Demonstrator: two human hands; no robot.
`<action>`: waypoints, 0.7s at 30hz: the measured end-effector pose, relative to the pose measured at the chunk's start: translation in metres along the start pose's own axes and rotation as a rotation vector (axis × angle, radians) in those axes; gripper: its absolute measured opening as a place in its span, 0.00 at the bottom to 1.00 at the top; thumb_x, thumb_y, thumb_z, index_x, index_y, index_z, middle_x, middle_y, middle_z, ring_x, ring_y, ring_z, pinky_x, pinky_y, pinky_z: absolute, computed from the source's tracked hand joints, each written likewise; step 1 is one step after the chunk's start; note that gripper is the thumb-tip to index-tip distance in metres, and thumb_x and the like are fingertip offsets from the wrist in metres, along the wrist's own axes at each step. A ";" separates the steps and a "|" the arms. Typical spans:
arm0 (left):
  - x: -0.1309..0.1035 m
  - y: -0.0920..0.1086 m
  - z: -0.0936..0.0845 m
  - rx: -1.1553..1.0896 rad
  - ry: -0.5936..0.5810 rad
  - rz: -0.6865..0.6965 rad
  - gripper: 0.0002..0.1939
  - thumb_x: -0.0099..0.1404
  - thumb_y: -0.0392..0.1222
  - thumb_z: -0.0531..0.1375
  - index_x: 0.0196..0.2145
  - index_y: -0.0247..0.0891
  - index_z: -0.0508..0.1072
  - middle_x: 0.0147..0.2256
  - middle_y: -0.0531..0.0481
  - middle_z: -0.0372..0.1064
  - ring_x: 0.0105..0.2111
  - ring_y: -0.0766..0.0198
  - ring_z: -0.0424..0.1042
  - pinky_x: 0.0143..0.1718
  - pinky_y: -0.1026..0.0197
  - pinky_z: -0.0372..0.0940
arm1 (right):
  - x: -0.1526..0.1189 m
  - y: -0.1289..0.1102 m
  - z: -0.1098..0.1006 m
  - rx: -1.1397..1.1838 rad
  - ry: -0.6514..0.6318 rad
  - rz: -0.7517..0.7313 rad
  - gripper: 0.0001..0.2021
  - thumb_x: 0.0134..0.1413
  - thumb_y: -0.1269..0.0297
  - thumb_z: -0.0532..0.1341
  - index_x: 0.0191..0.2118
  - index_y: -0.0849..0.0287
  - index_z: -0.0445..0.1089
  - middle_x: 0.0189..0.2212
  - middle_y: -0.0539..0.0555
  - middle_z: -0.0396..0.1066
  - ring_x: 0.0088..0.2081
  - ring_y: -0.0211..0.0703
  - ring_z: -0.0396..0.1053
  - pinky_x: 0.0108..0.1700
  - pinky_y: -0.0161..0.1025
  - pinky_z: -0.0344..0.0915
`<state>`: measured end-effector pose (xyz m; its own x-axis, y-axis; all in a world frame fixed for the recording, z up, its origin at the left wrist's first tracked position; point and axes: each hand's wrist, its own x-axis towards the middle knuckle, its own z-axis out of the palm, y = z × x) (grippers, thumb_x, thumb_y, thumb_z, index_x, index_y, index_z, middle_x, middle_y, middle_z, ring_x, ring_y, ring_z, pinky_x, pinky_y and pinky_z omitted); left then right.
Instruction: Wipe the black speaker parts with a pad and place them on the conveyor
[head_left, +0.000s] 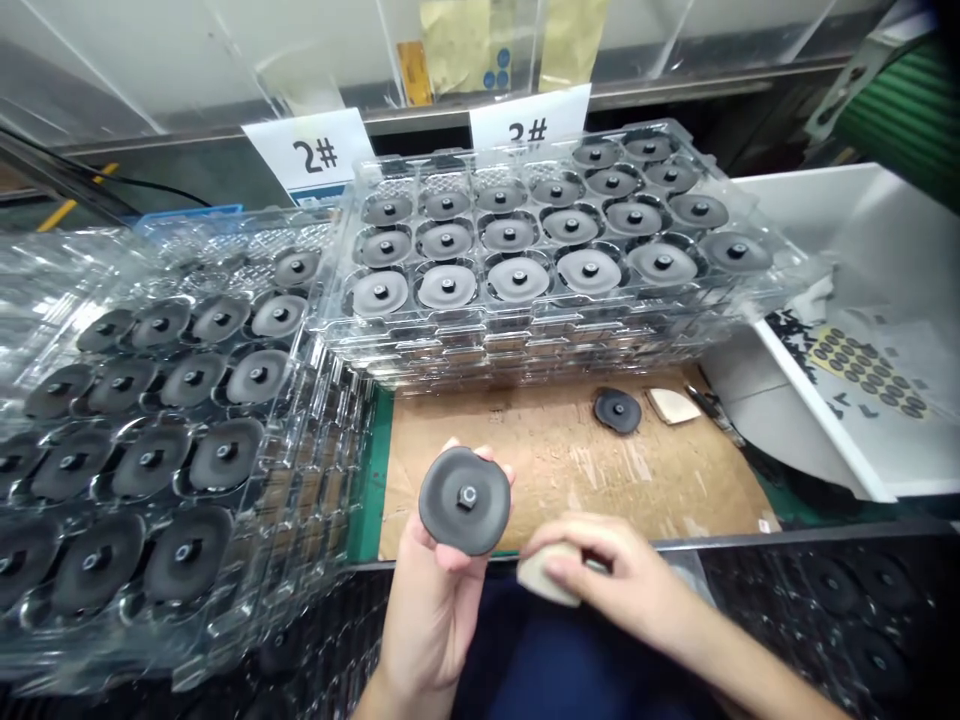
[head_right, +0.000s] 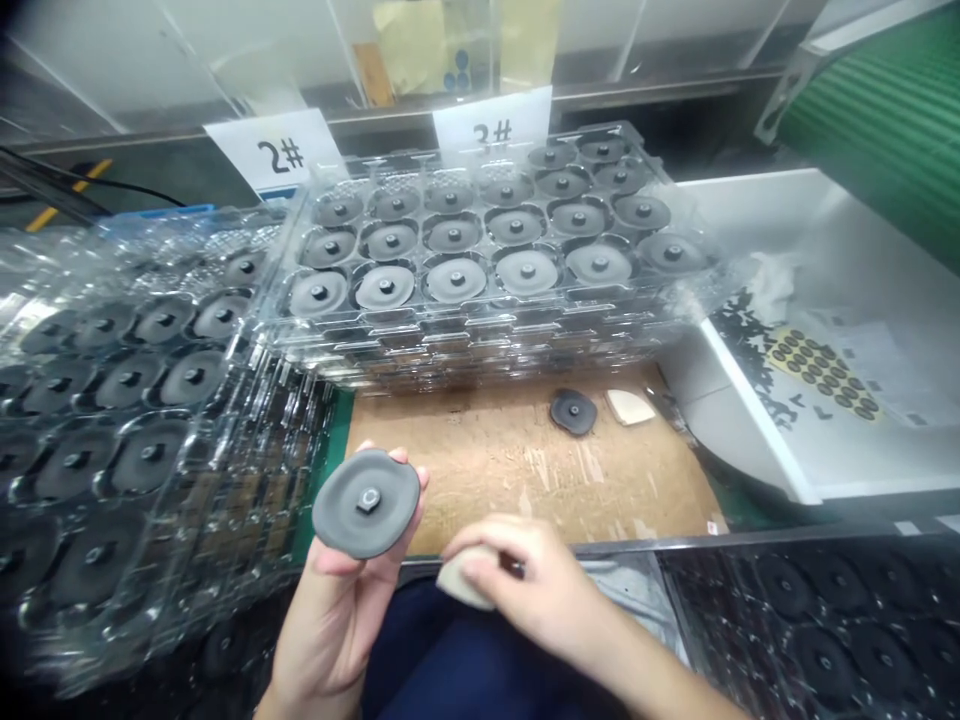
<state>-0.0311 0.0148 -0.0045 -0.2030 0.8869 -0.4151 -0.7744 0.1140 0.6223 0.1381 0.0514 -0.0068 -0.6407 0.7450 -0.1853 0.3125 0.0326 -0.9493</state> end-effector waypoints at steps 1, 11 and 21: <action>0.000 0.001 0.001 0.001 -0.012 -0.002 0.32 0.43 0.41 0.70 0.48 0.44 0.69 0.46 0.47 0.71 0.46 0.52 0.70 0.48 0.61 0.65 | -0.004 0.004 -0.004 0.008 0.088 0.054 0.07 0.56 0.66 0.57 0.38 0.54 0.72 0.35 0.48 0.74 0.37 0.38 0.71 0.39 0.33 0.65; -0.011 -0.010 0.008 0.044 -0.125 -0.132 0.32 0.49 0.42 0.67 0.53 0.46 0.64 0.48 0.45 0.69 0.51 0.51 0.65 0.52 0.56 0.61 | 0.010 -0.055 -0.002 -0.258 0.280 -0.465 0.12 0.56 0.73 0.54 0.46 0.60 0.66 0.35 0.53 0.71 0.35 0.40 0.67 0.40 0.37 0.63; -0.009 -0.009 0.008 0.042 -0.096 -0.194 0.30 0.44 0.41 0.69 0.47 0.46 0.70 0.45 0.48 0.72 0.47 0.54 0.69 0.50 0.58 0.63 | 0.007 -0.036 -0.010 -0.175 0.147 -0.415 0.10 0.58 0.71 0.54 0.43 0.57 0.68 0.35 0.50 0.73 0.35 0.37 0.67 0.39 0.36 0.62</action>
<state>-0.0174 0.0088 -0.0014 0.0069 0.8851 -0.4654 -0.7674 0.3031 0.5650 0.1292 0.0616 0.0286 -0.6346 0.7311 0.2504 0.1722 0.4497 -0.8764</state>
